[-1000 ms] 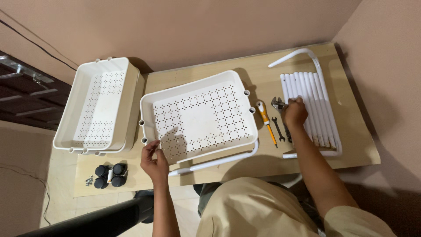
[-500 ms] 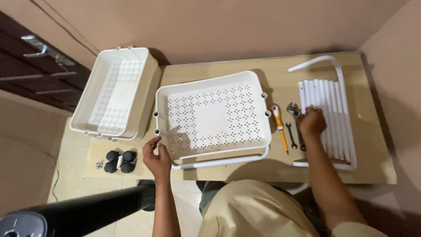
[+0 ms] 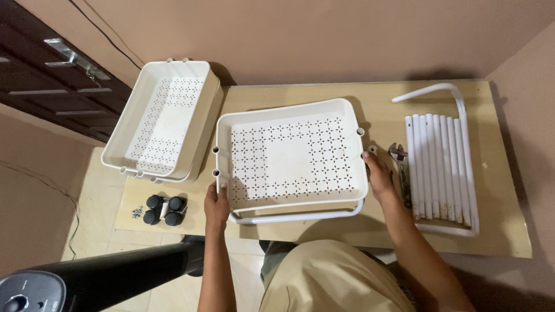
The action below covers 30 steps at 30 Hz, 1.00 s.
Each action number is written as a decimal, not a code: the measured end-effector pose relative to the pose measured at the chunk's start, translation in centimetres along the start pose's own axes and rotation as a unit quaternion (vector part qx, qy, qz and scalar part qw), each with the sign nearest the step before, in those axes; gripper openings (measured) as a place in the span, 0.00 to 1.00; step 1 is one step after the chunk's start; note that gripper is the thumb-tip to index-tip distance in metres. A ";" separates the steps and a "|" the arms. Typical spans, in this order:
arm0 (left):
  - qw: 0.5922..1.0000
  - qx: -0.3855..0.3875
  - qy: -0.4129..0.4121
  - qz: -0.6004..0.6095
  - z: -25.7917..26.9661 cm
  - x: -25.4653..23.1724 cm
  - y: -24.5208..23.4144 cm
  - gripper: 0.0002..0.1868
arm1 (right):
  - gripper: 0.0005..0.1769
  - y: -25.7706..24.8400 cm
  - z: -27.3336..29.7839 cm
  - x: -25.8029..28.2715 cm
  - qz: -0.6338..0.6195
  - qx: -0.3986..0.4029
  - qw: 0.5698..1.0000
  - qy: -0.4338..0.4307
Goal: The person assembles a white plastic dish rack by inserting vertical support poles into the base and attaching horizontal frame pieces. They repeatedly test fit and reposition components, then use a screwdriver to tighten screws securing the frame to the base.
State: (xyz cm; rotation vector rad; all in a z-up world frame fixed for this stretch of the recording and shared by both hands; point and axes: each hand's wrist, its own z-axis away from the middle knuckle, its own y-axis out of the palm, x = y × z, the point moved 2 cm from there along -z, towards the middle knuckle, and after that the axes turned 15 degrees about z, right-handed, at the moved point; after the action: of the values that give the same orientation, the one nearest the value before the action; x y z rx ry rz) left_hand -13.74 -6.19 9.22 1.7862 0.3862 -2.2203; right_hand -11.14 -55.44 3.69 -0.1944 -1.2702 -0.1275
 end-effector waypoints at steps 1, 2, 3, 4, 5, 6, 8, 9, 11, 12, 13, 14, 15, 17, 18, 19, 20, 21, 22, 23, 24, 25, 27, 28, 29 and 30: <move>1.000 -0.004 0.006 -0.020 -0.1 0.0 0.0 0.19 | 0.31 0.3 0.1 0.2 -0.010 0.014 1.000 -0.017; 0.999 -0.009 0.012 -0.040 -0.2 0.0 -0.1 0.20 | 0.33 0.4 0.1 0.3 -0.020 0.027 0.999 -0.034; 1.000 -0.005 -0.012 0.000 -0.2 0.2 -0.2 0.21 | 0.35 0.5 0.2 0.2 -0.030 0.041 0.997 -0.050; 0.999 0.000 -0.036 0.040 -0.3 0.4 -0.1 0.22 | 0.38 0.7 0.3 0.0 -0.031 0.064 0.997 -0.044; 0.995 0.004 -0.058 0.080 -0.5 0.4 -0.1 0.23 | 0.40 1.0 0.1 -0.3 -0.032 0.087 0.995 -0.038; 0.993 0.000 -0.075 0.086 -0.6 0.5 -0.3 0.24 | 0.43 1.2 0.0 -0.6 -0.034 0.110 0.993 -0.033; 0.989 -0.008 -0.109 0.098 -0.8 0.6 -0.4 0.27 | 0.45 1.5 -0.4 -1.5 -0.066 0.135 0.988 -0.032; 0.989 -0.015 -0.113 0.098 -0.8 0.7 -0.5 0.29 | 0.47 1.6 -0.6 -2.0 -0.083 0.146 0.985 -0.031; 0.988 -0.030 -0.120 0.098 -0.8 0.9 -0.6 0.34 | 0.46 1.5 -1.1 -3.0 -0.096 0.152 0.983 -0.024; 0.987 -0.035 -0.124 0.096 -0.8 1.0 -0.9 0.34 | 0.46 1.3 -1.4 -3.5 -0.104 0.155 0.982 -0.020; 0.987 -0.038 -0.127 0.094 -1.1 1.0 -1.1 0.34 | 0.43 1.0 -1.6 -3.8 -0.125 0.162 0.979 -0.024; 0.986 -0.041 -0.131 0.092 -1.3 1.1 -1.4 0.34 | 0.40 0.7 -1.7 -4.1 -0.146 0.169 0.974 -0.028; 0.986 -0.037 -0.128 0.105 -1.6 1.1 -1.4 0.34 | 0.38 0.4 -1.8 -4.2 -0.166 0.176 0.970 -0.033; 0.983 -0.028 -0.125 0.130 -2.1 1.1 -1.9 0.33 | 0.34 -0.1 -1.5 -4.3 -0.184 0.186 0.965 -0.024; 0.983 -0.009 -0.117 0.144 -2.1 1.2 -2.2 0.32 | 0.32 -0.3 -1.1 -4.3 -0.193 0.191 0.962 -0.018; 0.981 0.012 -0.108 0.158 -2.1 1.2 -2.4 0.30 | 0.32 -0.3 -0.8 -4.0 -0.207 0.201 0.957 -0.029; 0.980 0.032 -0.099 0.172 -2.2 1.1 -2.4 0.30 | 0.32 -0.4 -0.4 -3.7 -0.221 0.211 0.951 -0.039; 0.985 0.030 -0.089 0.147 -2.0 1.1 -2.5 0.28 | 0.33 -0.4 0.1 -3.3 -0.235 0.221 0.945 -0.049; 0.989 0.029 -0.079 0.121 -1.8 1.1 -2.6 0.27 | 0.31 -0.7 0.5 -2.8 -0.229 0.219 0.948 -0.044; 0.993 0.027 -0.068 0.096 -1.5 1.0 -2.6 0.26 | 0.29 -0.9 0.8 -2.2 -0.223 0.217 0.950 -0.039; 0.984 0.037 -0.083 0.152 -1.3 0.9 -2.3 0.25 | 0.27 -1.2 1.2 -1.5 -0.217 0.215 0.952 -0.033; 0.972 0.048 -0.097 0.207 -1.0 0.9 -1.9 0.25 | 0.25 -1.4 1.6 -0.7 -0.230 0.236 0.943 -0.054; 0.953 0.056 -0.125 0.269 -0.5 0.5 -1.1 0.24 | 0.22 -1.8 2.6 1.0 -0.255 0.274 0.922 -0.097; 0.950 0.053 -0.139 0.276 -0.3 0.2 -0.7 0.24 | 0.21 -2.1 3.2 1.9 -0.229 0.263 0.930 -0.118; 0.946 0.049 -0.152 0.283 -0.1 -0.1 -0.4 0.25 | 0.21 -2.5 3.9 3.0 -0.202 0.253 0.936 -0.139; 0.944 0.058 -0.148 0.289 0.0 -0.6 0.0 0.25 | 0.21 -2.8 4.5 4.1 -0.176 0.242 0.941 -0.160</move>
State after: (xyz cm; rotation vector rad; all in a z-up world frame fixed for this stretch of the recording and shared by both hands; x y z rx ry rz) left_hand -13.58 -6.16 9.79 1.3442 -0.3031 -2.0478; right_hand -14.72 -57.11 9.09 0.4568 -1.6118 -0.0872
